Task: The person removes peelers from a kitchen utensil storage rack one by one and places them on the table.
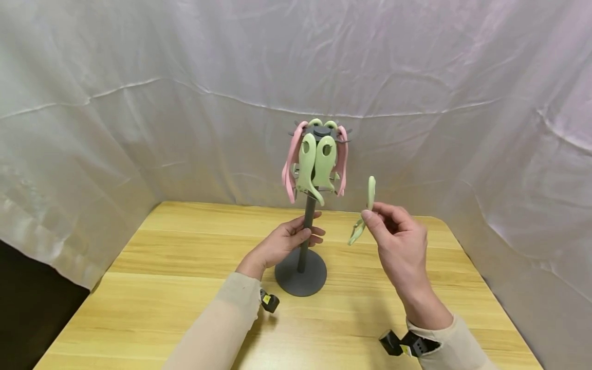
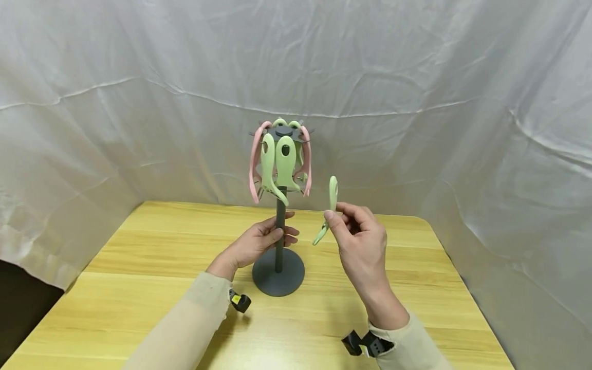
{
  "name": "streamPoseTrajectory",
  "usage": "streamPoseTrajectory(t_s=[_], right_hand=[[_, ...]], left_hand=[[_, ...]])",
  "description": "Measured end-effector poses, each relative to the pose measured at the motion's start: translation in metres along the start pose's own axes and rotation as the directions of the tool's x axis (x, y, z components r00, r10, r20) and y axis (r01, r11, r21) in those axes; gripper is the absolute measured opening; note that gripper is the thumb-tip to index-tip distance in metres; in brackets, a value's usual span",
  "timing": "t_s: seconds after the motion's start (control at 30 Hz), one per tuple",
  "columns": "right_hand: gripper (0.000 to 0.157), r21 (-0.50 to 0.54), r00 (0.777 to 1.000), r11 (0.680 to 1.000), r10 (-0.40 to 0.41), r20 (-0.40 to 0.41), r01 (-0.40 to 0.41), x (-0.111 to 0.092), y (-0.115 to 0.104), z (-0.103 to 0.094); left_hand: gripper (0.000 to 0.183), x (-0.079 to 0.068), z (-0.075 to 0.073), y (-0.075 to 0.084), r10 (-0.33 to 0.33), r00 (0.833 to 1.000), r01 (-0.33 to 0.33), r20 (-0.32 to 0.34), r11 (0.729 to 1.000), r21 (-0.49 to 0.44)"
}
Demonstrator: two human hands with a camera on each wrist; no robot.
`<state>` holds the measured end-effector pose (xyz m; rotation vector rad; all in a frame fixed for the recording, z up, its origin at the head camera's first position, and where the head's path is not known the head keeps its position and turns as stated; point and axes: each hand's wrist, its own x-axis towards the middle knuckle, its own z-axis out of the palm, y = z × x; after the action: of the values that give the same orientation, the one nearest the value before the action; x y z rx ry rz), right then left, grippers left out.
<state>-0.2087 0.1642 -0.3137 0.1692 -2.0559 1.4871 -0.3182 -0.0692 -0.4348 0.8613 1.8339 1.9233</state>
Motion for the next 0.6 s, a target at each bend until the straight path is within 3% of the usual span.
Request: streamPoseTrajectory(t_s=[0.37, 0.6], right_hand=[[0.017, -0.148, 0.994, 0.984, 0.104, 0.02, -0.099, -0.012, 0.041, -0.008], [0.027, -0.268, 0.979, 0.949, 0.192, 0.07, -0.167, -0.018, 0.067, -0.012]], left_hand=[[0.051, 0.0, 0.0, 0.0, 0.001, 1.0, -0.001, 0.002, 1.0, 0.013], [0.051, 0.0, 0.001, -0.001, -0.009, 1.0, 0.009, -0.008, 1.0, 0.004]])
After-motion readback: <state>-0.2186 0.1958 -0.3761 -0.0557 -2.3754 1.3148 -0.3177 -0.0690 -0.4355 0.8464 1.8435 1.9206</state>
